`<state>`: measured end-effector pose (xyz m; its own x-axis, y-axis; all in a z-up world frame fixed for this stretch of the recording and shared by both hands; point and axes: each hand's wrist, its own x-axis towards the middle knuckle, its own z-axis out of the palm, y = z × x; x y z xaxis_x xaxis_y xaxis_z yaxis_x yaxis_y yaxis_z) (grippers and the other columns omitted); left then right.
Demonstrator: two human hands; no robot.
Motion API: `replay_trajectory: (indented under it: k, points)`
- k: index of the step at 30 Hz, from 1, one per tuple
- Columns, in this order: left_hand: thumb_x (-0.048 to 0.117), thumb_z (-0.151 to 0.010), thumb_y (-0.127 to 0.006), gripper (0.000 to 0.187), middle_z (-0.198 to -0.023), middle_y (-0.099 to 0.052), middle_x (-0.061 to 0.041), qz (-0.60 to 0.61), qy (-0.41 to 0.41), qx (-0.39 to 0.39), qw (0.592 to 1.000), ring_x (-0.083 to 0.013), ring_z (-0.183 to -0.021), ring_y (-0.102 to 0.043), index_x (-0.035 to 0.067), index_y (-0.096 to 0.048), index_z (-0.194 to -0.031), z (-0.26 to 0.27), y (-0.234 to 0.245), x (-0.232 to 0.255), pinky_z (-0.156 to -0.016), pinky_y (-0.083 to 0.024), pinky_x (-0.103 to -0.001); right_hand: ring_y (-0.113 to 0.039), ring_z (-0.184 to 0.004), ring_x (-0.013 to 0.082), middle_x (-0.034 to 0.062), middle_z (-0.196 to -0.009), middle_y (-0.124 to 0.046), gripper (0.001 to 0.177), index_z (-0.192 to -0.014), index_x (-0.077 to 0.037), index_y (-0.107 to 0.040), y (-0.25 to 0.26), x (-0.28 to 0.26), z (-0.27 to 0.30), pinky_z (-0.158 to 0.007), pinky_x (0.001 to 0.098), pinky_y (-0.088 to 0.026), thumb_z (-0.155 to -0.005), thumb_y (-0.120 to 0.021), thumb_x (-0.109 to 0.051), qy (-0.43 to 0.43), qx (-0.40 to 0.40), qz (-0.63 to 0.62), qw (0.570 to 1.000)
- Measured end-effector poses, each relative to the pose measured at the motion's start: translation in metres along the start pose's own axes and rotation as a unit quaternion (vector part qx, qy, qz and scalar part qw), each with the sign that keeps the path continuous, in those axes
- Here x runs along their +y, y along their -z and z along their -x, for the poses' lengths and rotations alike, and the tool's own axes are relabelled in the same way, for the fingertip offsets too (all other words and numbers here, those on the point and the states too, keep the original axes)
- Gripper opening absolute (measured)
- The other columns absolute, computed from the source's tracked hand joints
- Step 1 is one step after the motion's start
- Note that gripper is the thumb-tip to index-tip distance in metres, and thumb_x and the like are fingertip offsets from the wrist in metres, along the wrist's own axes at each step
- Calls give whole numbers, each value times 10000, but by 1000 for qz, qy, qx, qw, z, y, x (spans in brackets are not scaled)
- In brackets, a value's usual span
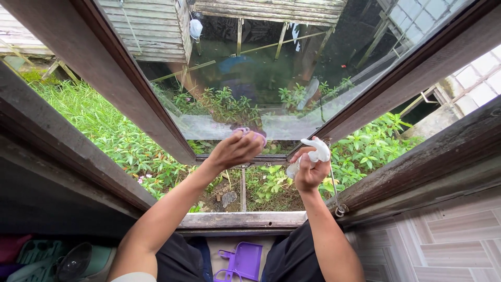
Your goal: The person cleans a window pane using a spray bottle and a cloth. They repeatedly spray the glass and wipe it in circular and linear motions, focusing on different sections of the window throughout the clip.
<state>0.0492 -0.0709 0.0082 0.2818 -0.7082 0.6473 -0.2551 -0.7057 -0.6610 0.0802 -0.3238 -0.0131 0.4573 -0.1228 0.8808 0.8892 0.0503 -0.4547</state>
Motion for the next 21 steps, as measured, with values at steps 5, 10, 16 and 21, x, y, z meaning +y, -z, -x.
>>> replay_trajectory:
  k: [5,10,16,21]
  points:
    - [220,-810,-792,455,-1248,-580,39,-66,84,137,985,-219,-1102,-487,288,-659,-1239,-54,31,-54,-907,-408,-415,-628,-454,178,140,-660,-629,467,-1365,127,-481,7,1,5,-435,317,-533,-1036,-551,-197,1,1,-2,1000]
    - [319,-967,-679,276,-1279,-670,104,-88,161,228,956,-172,-1093,-588,354,-713,-1238,-125,64,-78,-904,-441,-367,-610,-435,197,158,-657,-615,479,-1343,133,-495,9,-8,-2,-404,333,-530,-1035,-573,-226,5,35,-5,999]
    - [196,-881,-764,328,-1220,-646,61,-44,107,228,967,-204,-1083,-512,279,-694,-1190,-133,21,-19,-881,-421,-370,-619,-418,202,160,-646,-610,478,-1305,160,-509,21,-7,-3,-383,334,-529,-1024,-583,-220,13,64,0,998]
    - [74,-797,-783,285,-1051,-639,20,-10,-9,36,999,-207,-1067,-506,216,-722,-1036,-69,-16,42,-935,-377,-372,-615,-406,207,159,-623,-610,451,-1260,185,-513,28,-29,-16,-379,349,-534,-1010,-572,-186,22,74,2,997]
